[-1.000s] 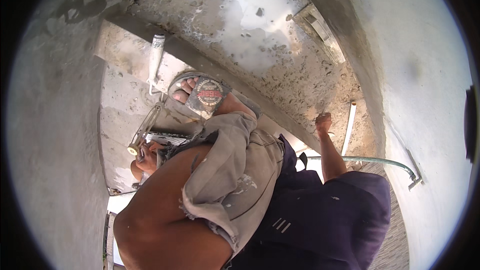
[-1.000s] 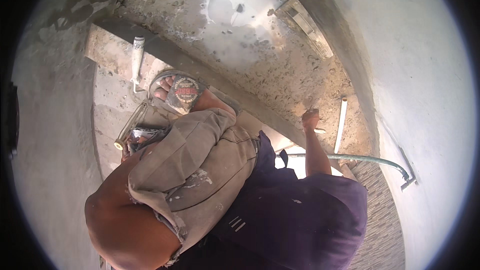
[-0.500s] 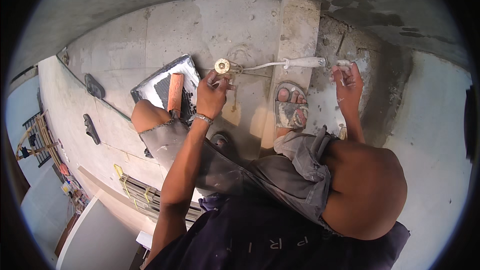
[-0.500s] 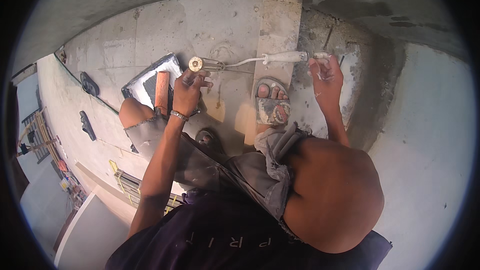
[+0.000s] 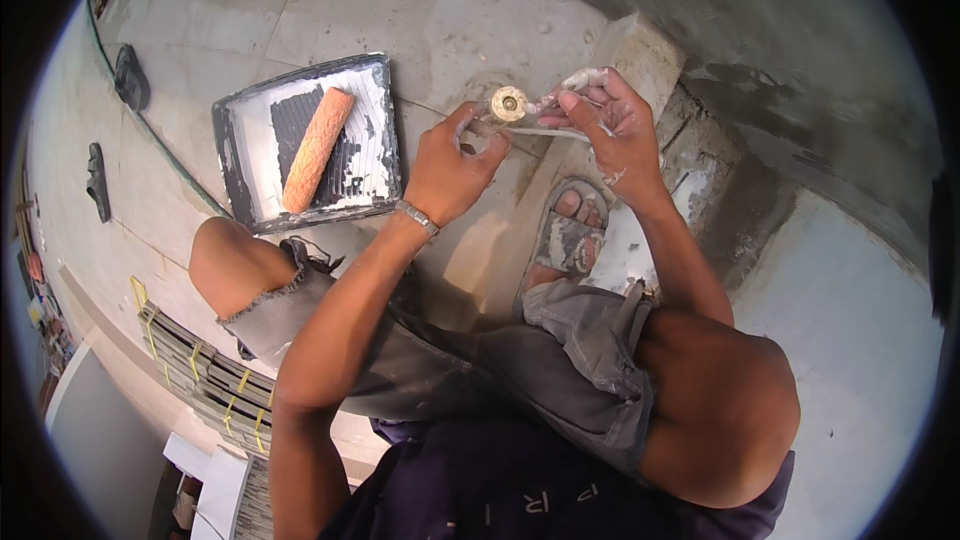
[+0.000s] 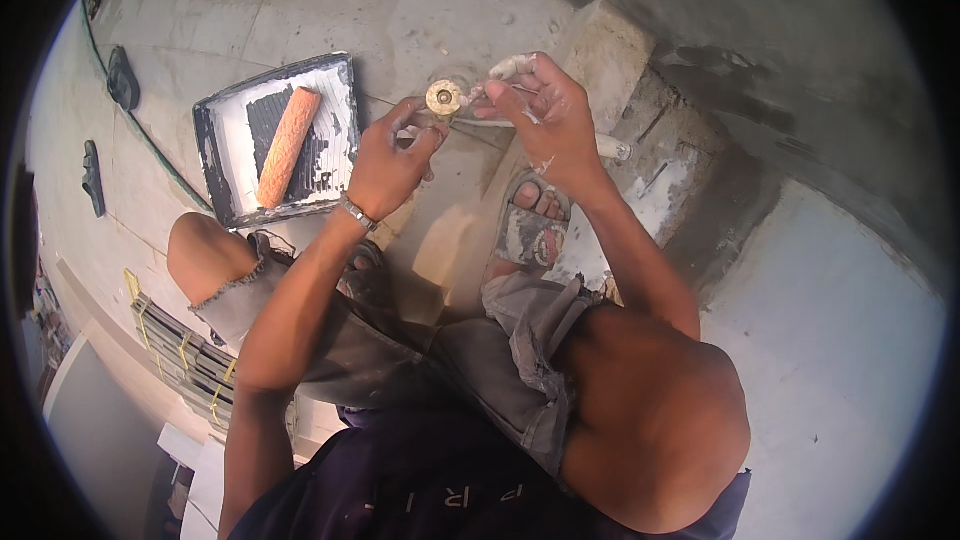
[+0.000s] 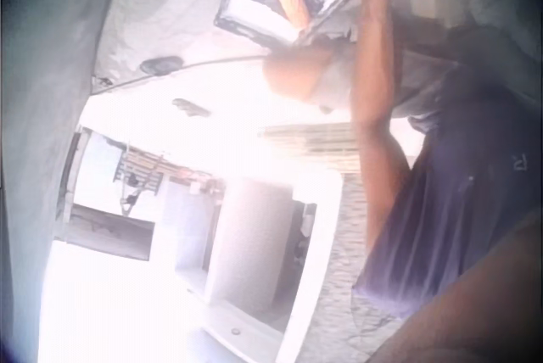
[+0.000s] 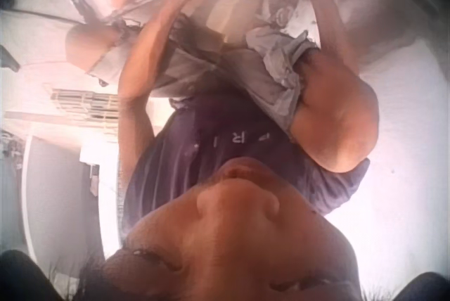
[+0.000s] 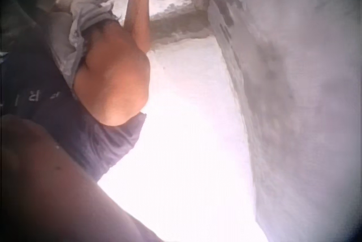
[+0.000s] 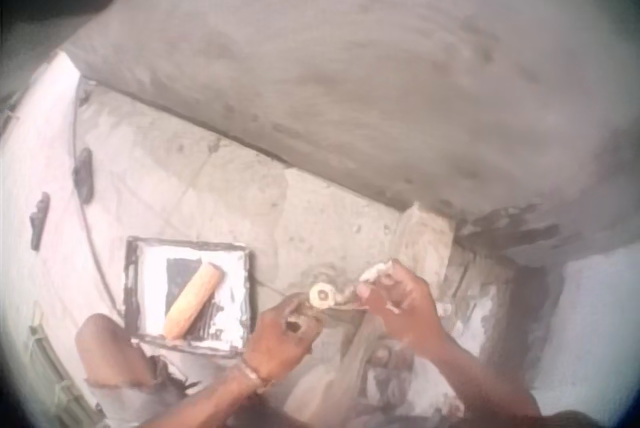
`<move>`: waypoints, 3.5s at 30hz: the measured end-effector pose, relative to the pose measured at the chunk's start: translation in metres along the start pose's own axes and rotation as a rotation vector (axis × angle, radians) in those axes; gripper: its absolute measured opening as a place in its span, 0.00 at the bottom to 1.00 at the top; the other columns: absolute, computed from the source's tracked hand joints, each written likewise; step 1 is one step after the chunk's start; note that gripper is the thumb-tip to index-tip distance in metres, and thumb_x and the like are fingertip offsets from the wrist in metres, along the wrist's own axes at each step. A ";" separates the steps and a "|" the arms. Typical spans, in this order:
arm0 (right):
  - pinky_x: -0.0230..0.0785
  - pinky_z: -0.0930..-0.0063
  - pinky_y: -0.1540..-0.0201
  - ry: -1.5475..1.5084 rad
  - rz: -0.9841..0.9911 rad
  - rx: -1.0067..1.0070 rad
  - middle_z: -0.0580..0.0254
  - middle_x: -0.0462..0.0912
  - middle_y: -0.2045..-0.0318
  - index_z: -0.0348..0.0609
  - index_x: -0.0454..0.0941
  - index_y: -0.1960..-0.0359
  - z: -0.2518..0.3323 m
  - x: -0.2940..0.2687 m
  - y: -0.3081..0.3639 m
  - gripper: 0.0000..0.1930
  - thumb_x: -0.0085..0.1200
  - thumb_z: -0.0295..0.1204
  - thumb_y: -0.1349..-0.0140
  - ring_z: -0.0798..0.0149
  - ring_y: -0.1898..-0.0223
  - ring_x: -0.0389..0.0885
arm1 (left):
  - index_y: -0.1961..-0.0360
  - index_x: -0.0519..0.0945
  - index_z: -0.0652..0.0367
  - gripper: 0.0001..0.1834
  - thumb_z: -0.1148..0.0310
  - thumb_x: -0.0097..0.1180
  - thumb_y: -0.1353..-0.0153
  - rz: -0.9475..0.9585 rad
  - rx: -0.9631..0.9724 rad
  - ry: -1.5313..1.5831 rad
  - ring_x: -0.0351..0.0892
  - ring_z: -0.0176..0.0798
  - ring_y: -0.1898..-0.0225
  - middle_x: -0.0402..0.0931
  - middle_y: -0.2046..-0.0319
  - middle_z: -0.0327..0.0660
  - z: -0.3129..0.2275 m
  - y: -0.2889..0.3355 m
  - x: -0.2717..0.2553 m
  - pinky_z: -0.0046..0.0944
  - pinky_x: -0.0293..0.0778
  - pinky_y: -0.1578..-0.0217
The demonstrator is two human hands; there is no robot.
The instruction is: The person assembles a paint roller by attaching the roller sleeve to the metal cage and then inserting the handle. They repeatedly adjust the connection point to ensure it is secure.
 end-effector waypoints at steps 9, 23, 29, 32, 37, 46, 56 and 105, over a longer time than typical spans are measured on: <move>0.82 0.69 0.55 0.060 0.016 0.213 0.55 0.84 0.56 0.34 0.74 0.40 -0.004 -0.010 0.019 0.17 0.59 0.25 0.26 0.68 0.61 0.83 | 0.48 0.80 0.67 0.22 0.55 0.54 0.25 -0.002 -0.121 0.030 0.78 0.34 0.84 0.83 0.72 0.45 -0.013 0.008 0.000 0.36 0.71 0.80; 0.74 0.76 0.60 0.163 0.070 0.075 0.59 0.80 0.56 0.31 0.81 0.48 0.012 0.010 0.034 0.09 0.58 0.23 0.26 0.72 0.60 0.81 | 0.51 0.81 0.64 0.18 0.59 0.49 0.24 0.001 -0.065 0.003 0.78 0.31 0.84 0.86 0.68 0.42 -0.007 0.020 0.003 0.32 0.68 0.82; 0.74 0.74 0.58 0.316 0.038 -0.077 0.63 0.84 0.63 0.32 0.80 0.53 0.001 0.023 0.028 0.06 0.58 0.23 0.26 0.71 0.62 0.83 | 0.51 0.84 0.66 0.19 0.60 0.49 0.25 -0.011 -0.165 0.037 0.78 0.29 0.83 0.86 0.69 0.41 -0.012 0.024 0.002 0.31 0.69 0.81; 0.75 0.73 0.57 0.466 0.044 -0.091 0.60 0.85 0.63 0.33 0.80 0.55 0.001 0.023 0.029 0.04 0.58 0.22 0.27 0.69 0.61 0.84 | 0.52 0.85 0.69 0.20 0.60 0.52 0.27 0.009 -0.166 0.020 0.80 0.31 0.82 0.84 0.74 0.43 -0.013 0.028 -0.001 0.34 0.72 0.78; 0.74 0.67 0.60 0.609 0.085 -0.300 0.52 0.84 0.64 0.34 0.80 0.56 0.012 0.034 0.028 0.05 0.61 0.20 0.31 0.57 0.65 0.83 | 0.55 0.85 0.73 0.22 0.59 0.58 0.32 -0.039 -0.098 0.004 0.83 0.42 0.81 0.79 0.84 0.50 -0.008 0.030 0.000 0.43 0.78 0.73; 0.72 0.60 0.67 0.673 0.097 -0.330 0.51 0.82 0.67 0.35 0.82 0.58 0.011 0.038 0.031 0.05 0.62 0.22 0.33 0.48 0.70 0.81 | 0.57 0.85 0.73 0.21 0.60 0.58 0.35 -0.086 -0.080 -0.051 0.82 0.45 0.82 0.77 0.86 0.49 -0.008 0.028 -0.001 0.44 0.77 0.72; 0.76 0.63 0.66 0.787 0.141 -0.319 0.50 0.86 0.66 0.35 0.85 0.57 0.012 0.037 0.038 0.07 0.65 0.20 0.36 0.50 0.68 0.85 | 0.60 0.84 0.73 0.19 0.62 0.60 0.35 -0.036 -0.216 0.075 0.85 0.38 0.81 0.81 0.81 0.49 -0.008 0.035 -0.001 0.39 0.77 0.74; 0.70 0.73 0.64 -0.343 0.103 0.419 0.60 0.82 0.65 0.33 0.80 0.42 -0.007 0.006 0.045 0.15 0.56 0.21 0.30 0.69 0.66 0.79 | 0.55 0.80 0.72 0.13 0.70 0.60 0.31 -0.076 -0.187 0.190 0.77 0.26 0.79 0.81 0.72 0.41 0.001 0.039 0.013 0.31 0.74 0.79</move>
Point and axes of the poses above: each hand's wrist, its own y-axis away from the middle knuckle, its own x-axis out of the palm, z = x × y, the point moved 5 cm from there along -y, towards the middle knuckle
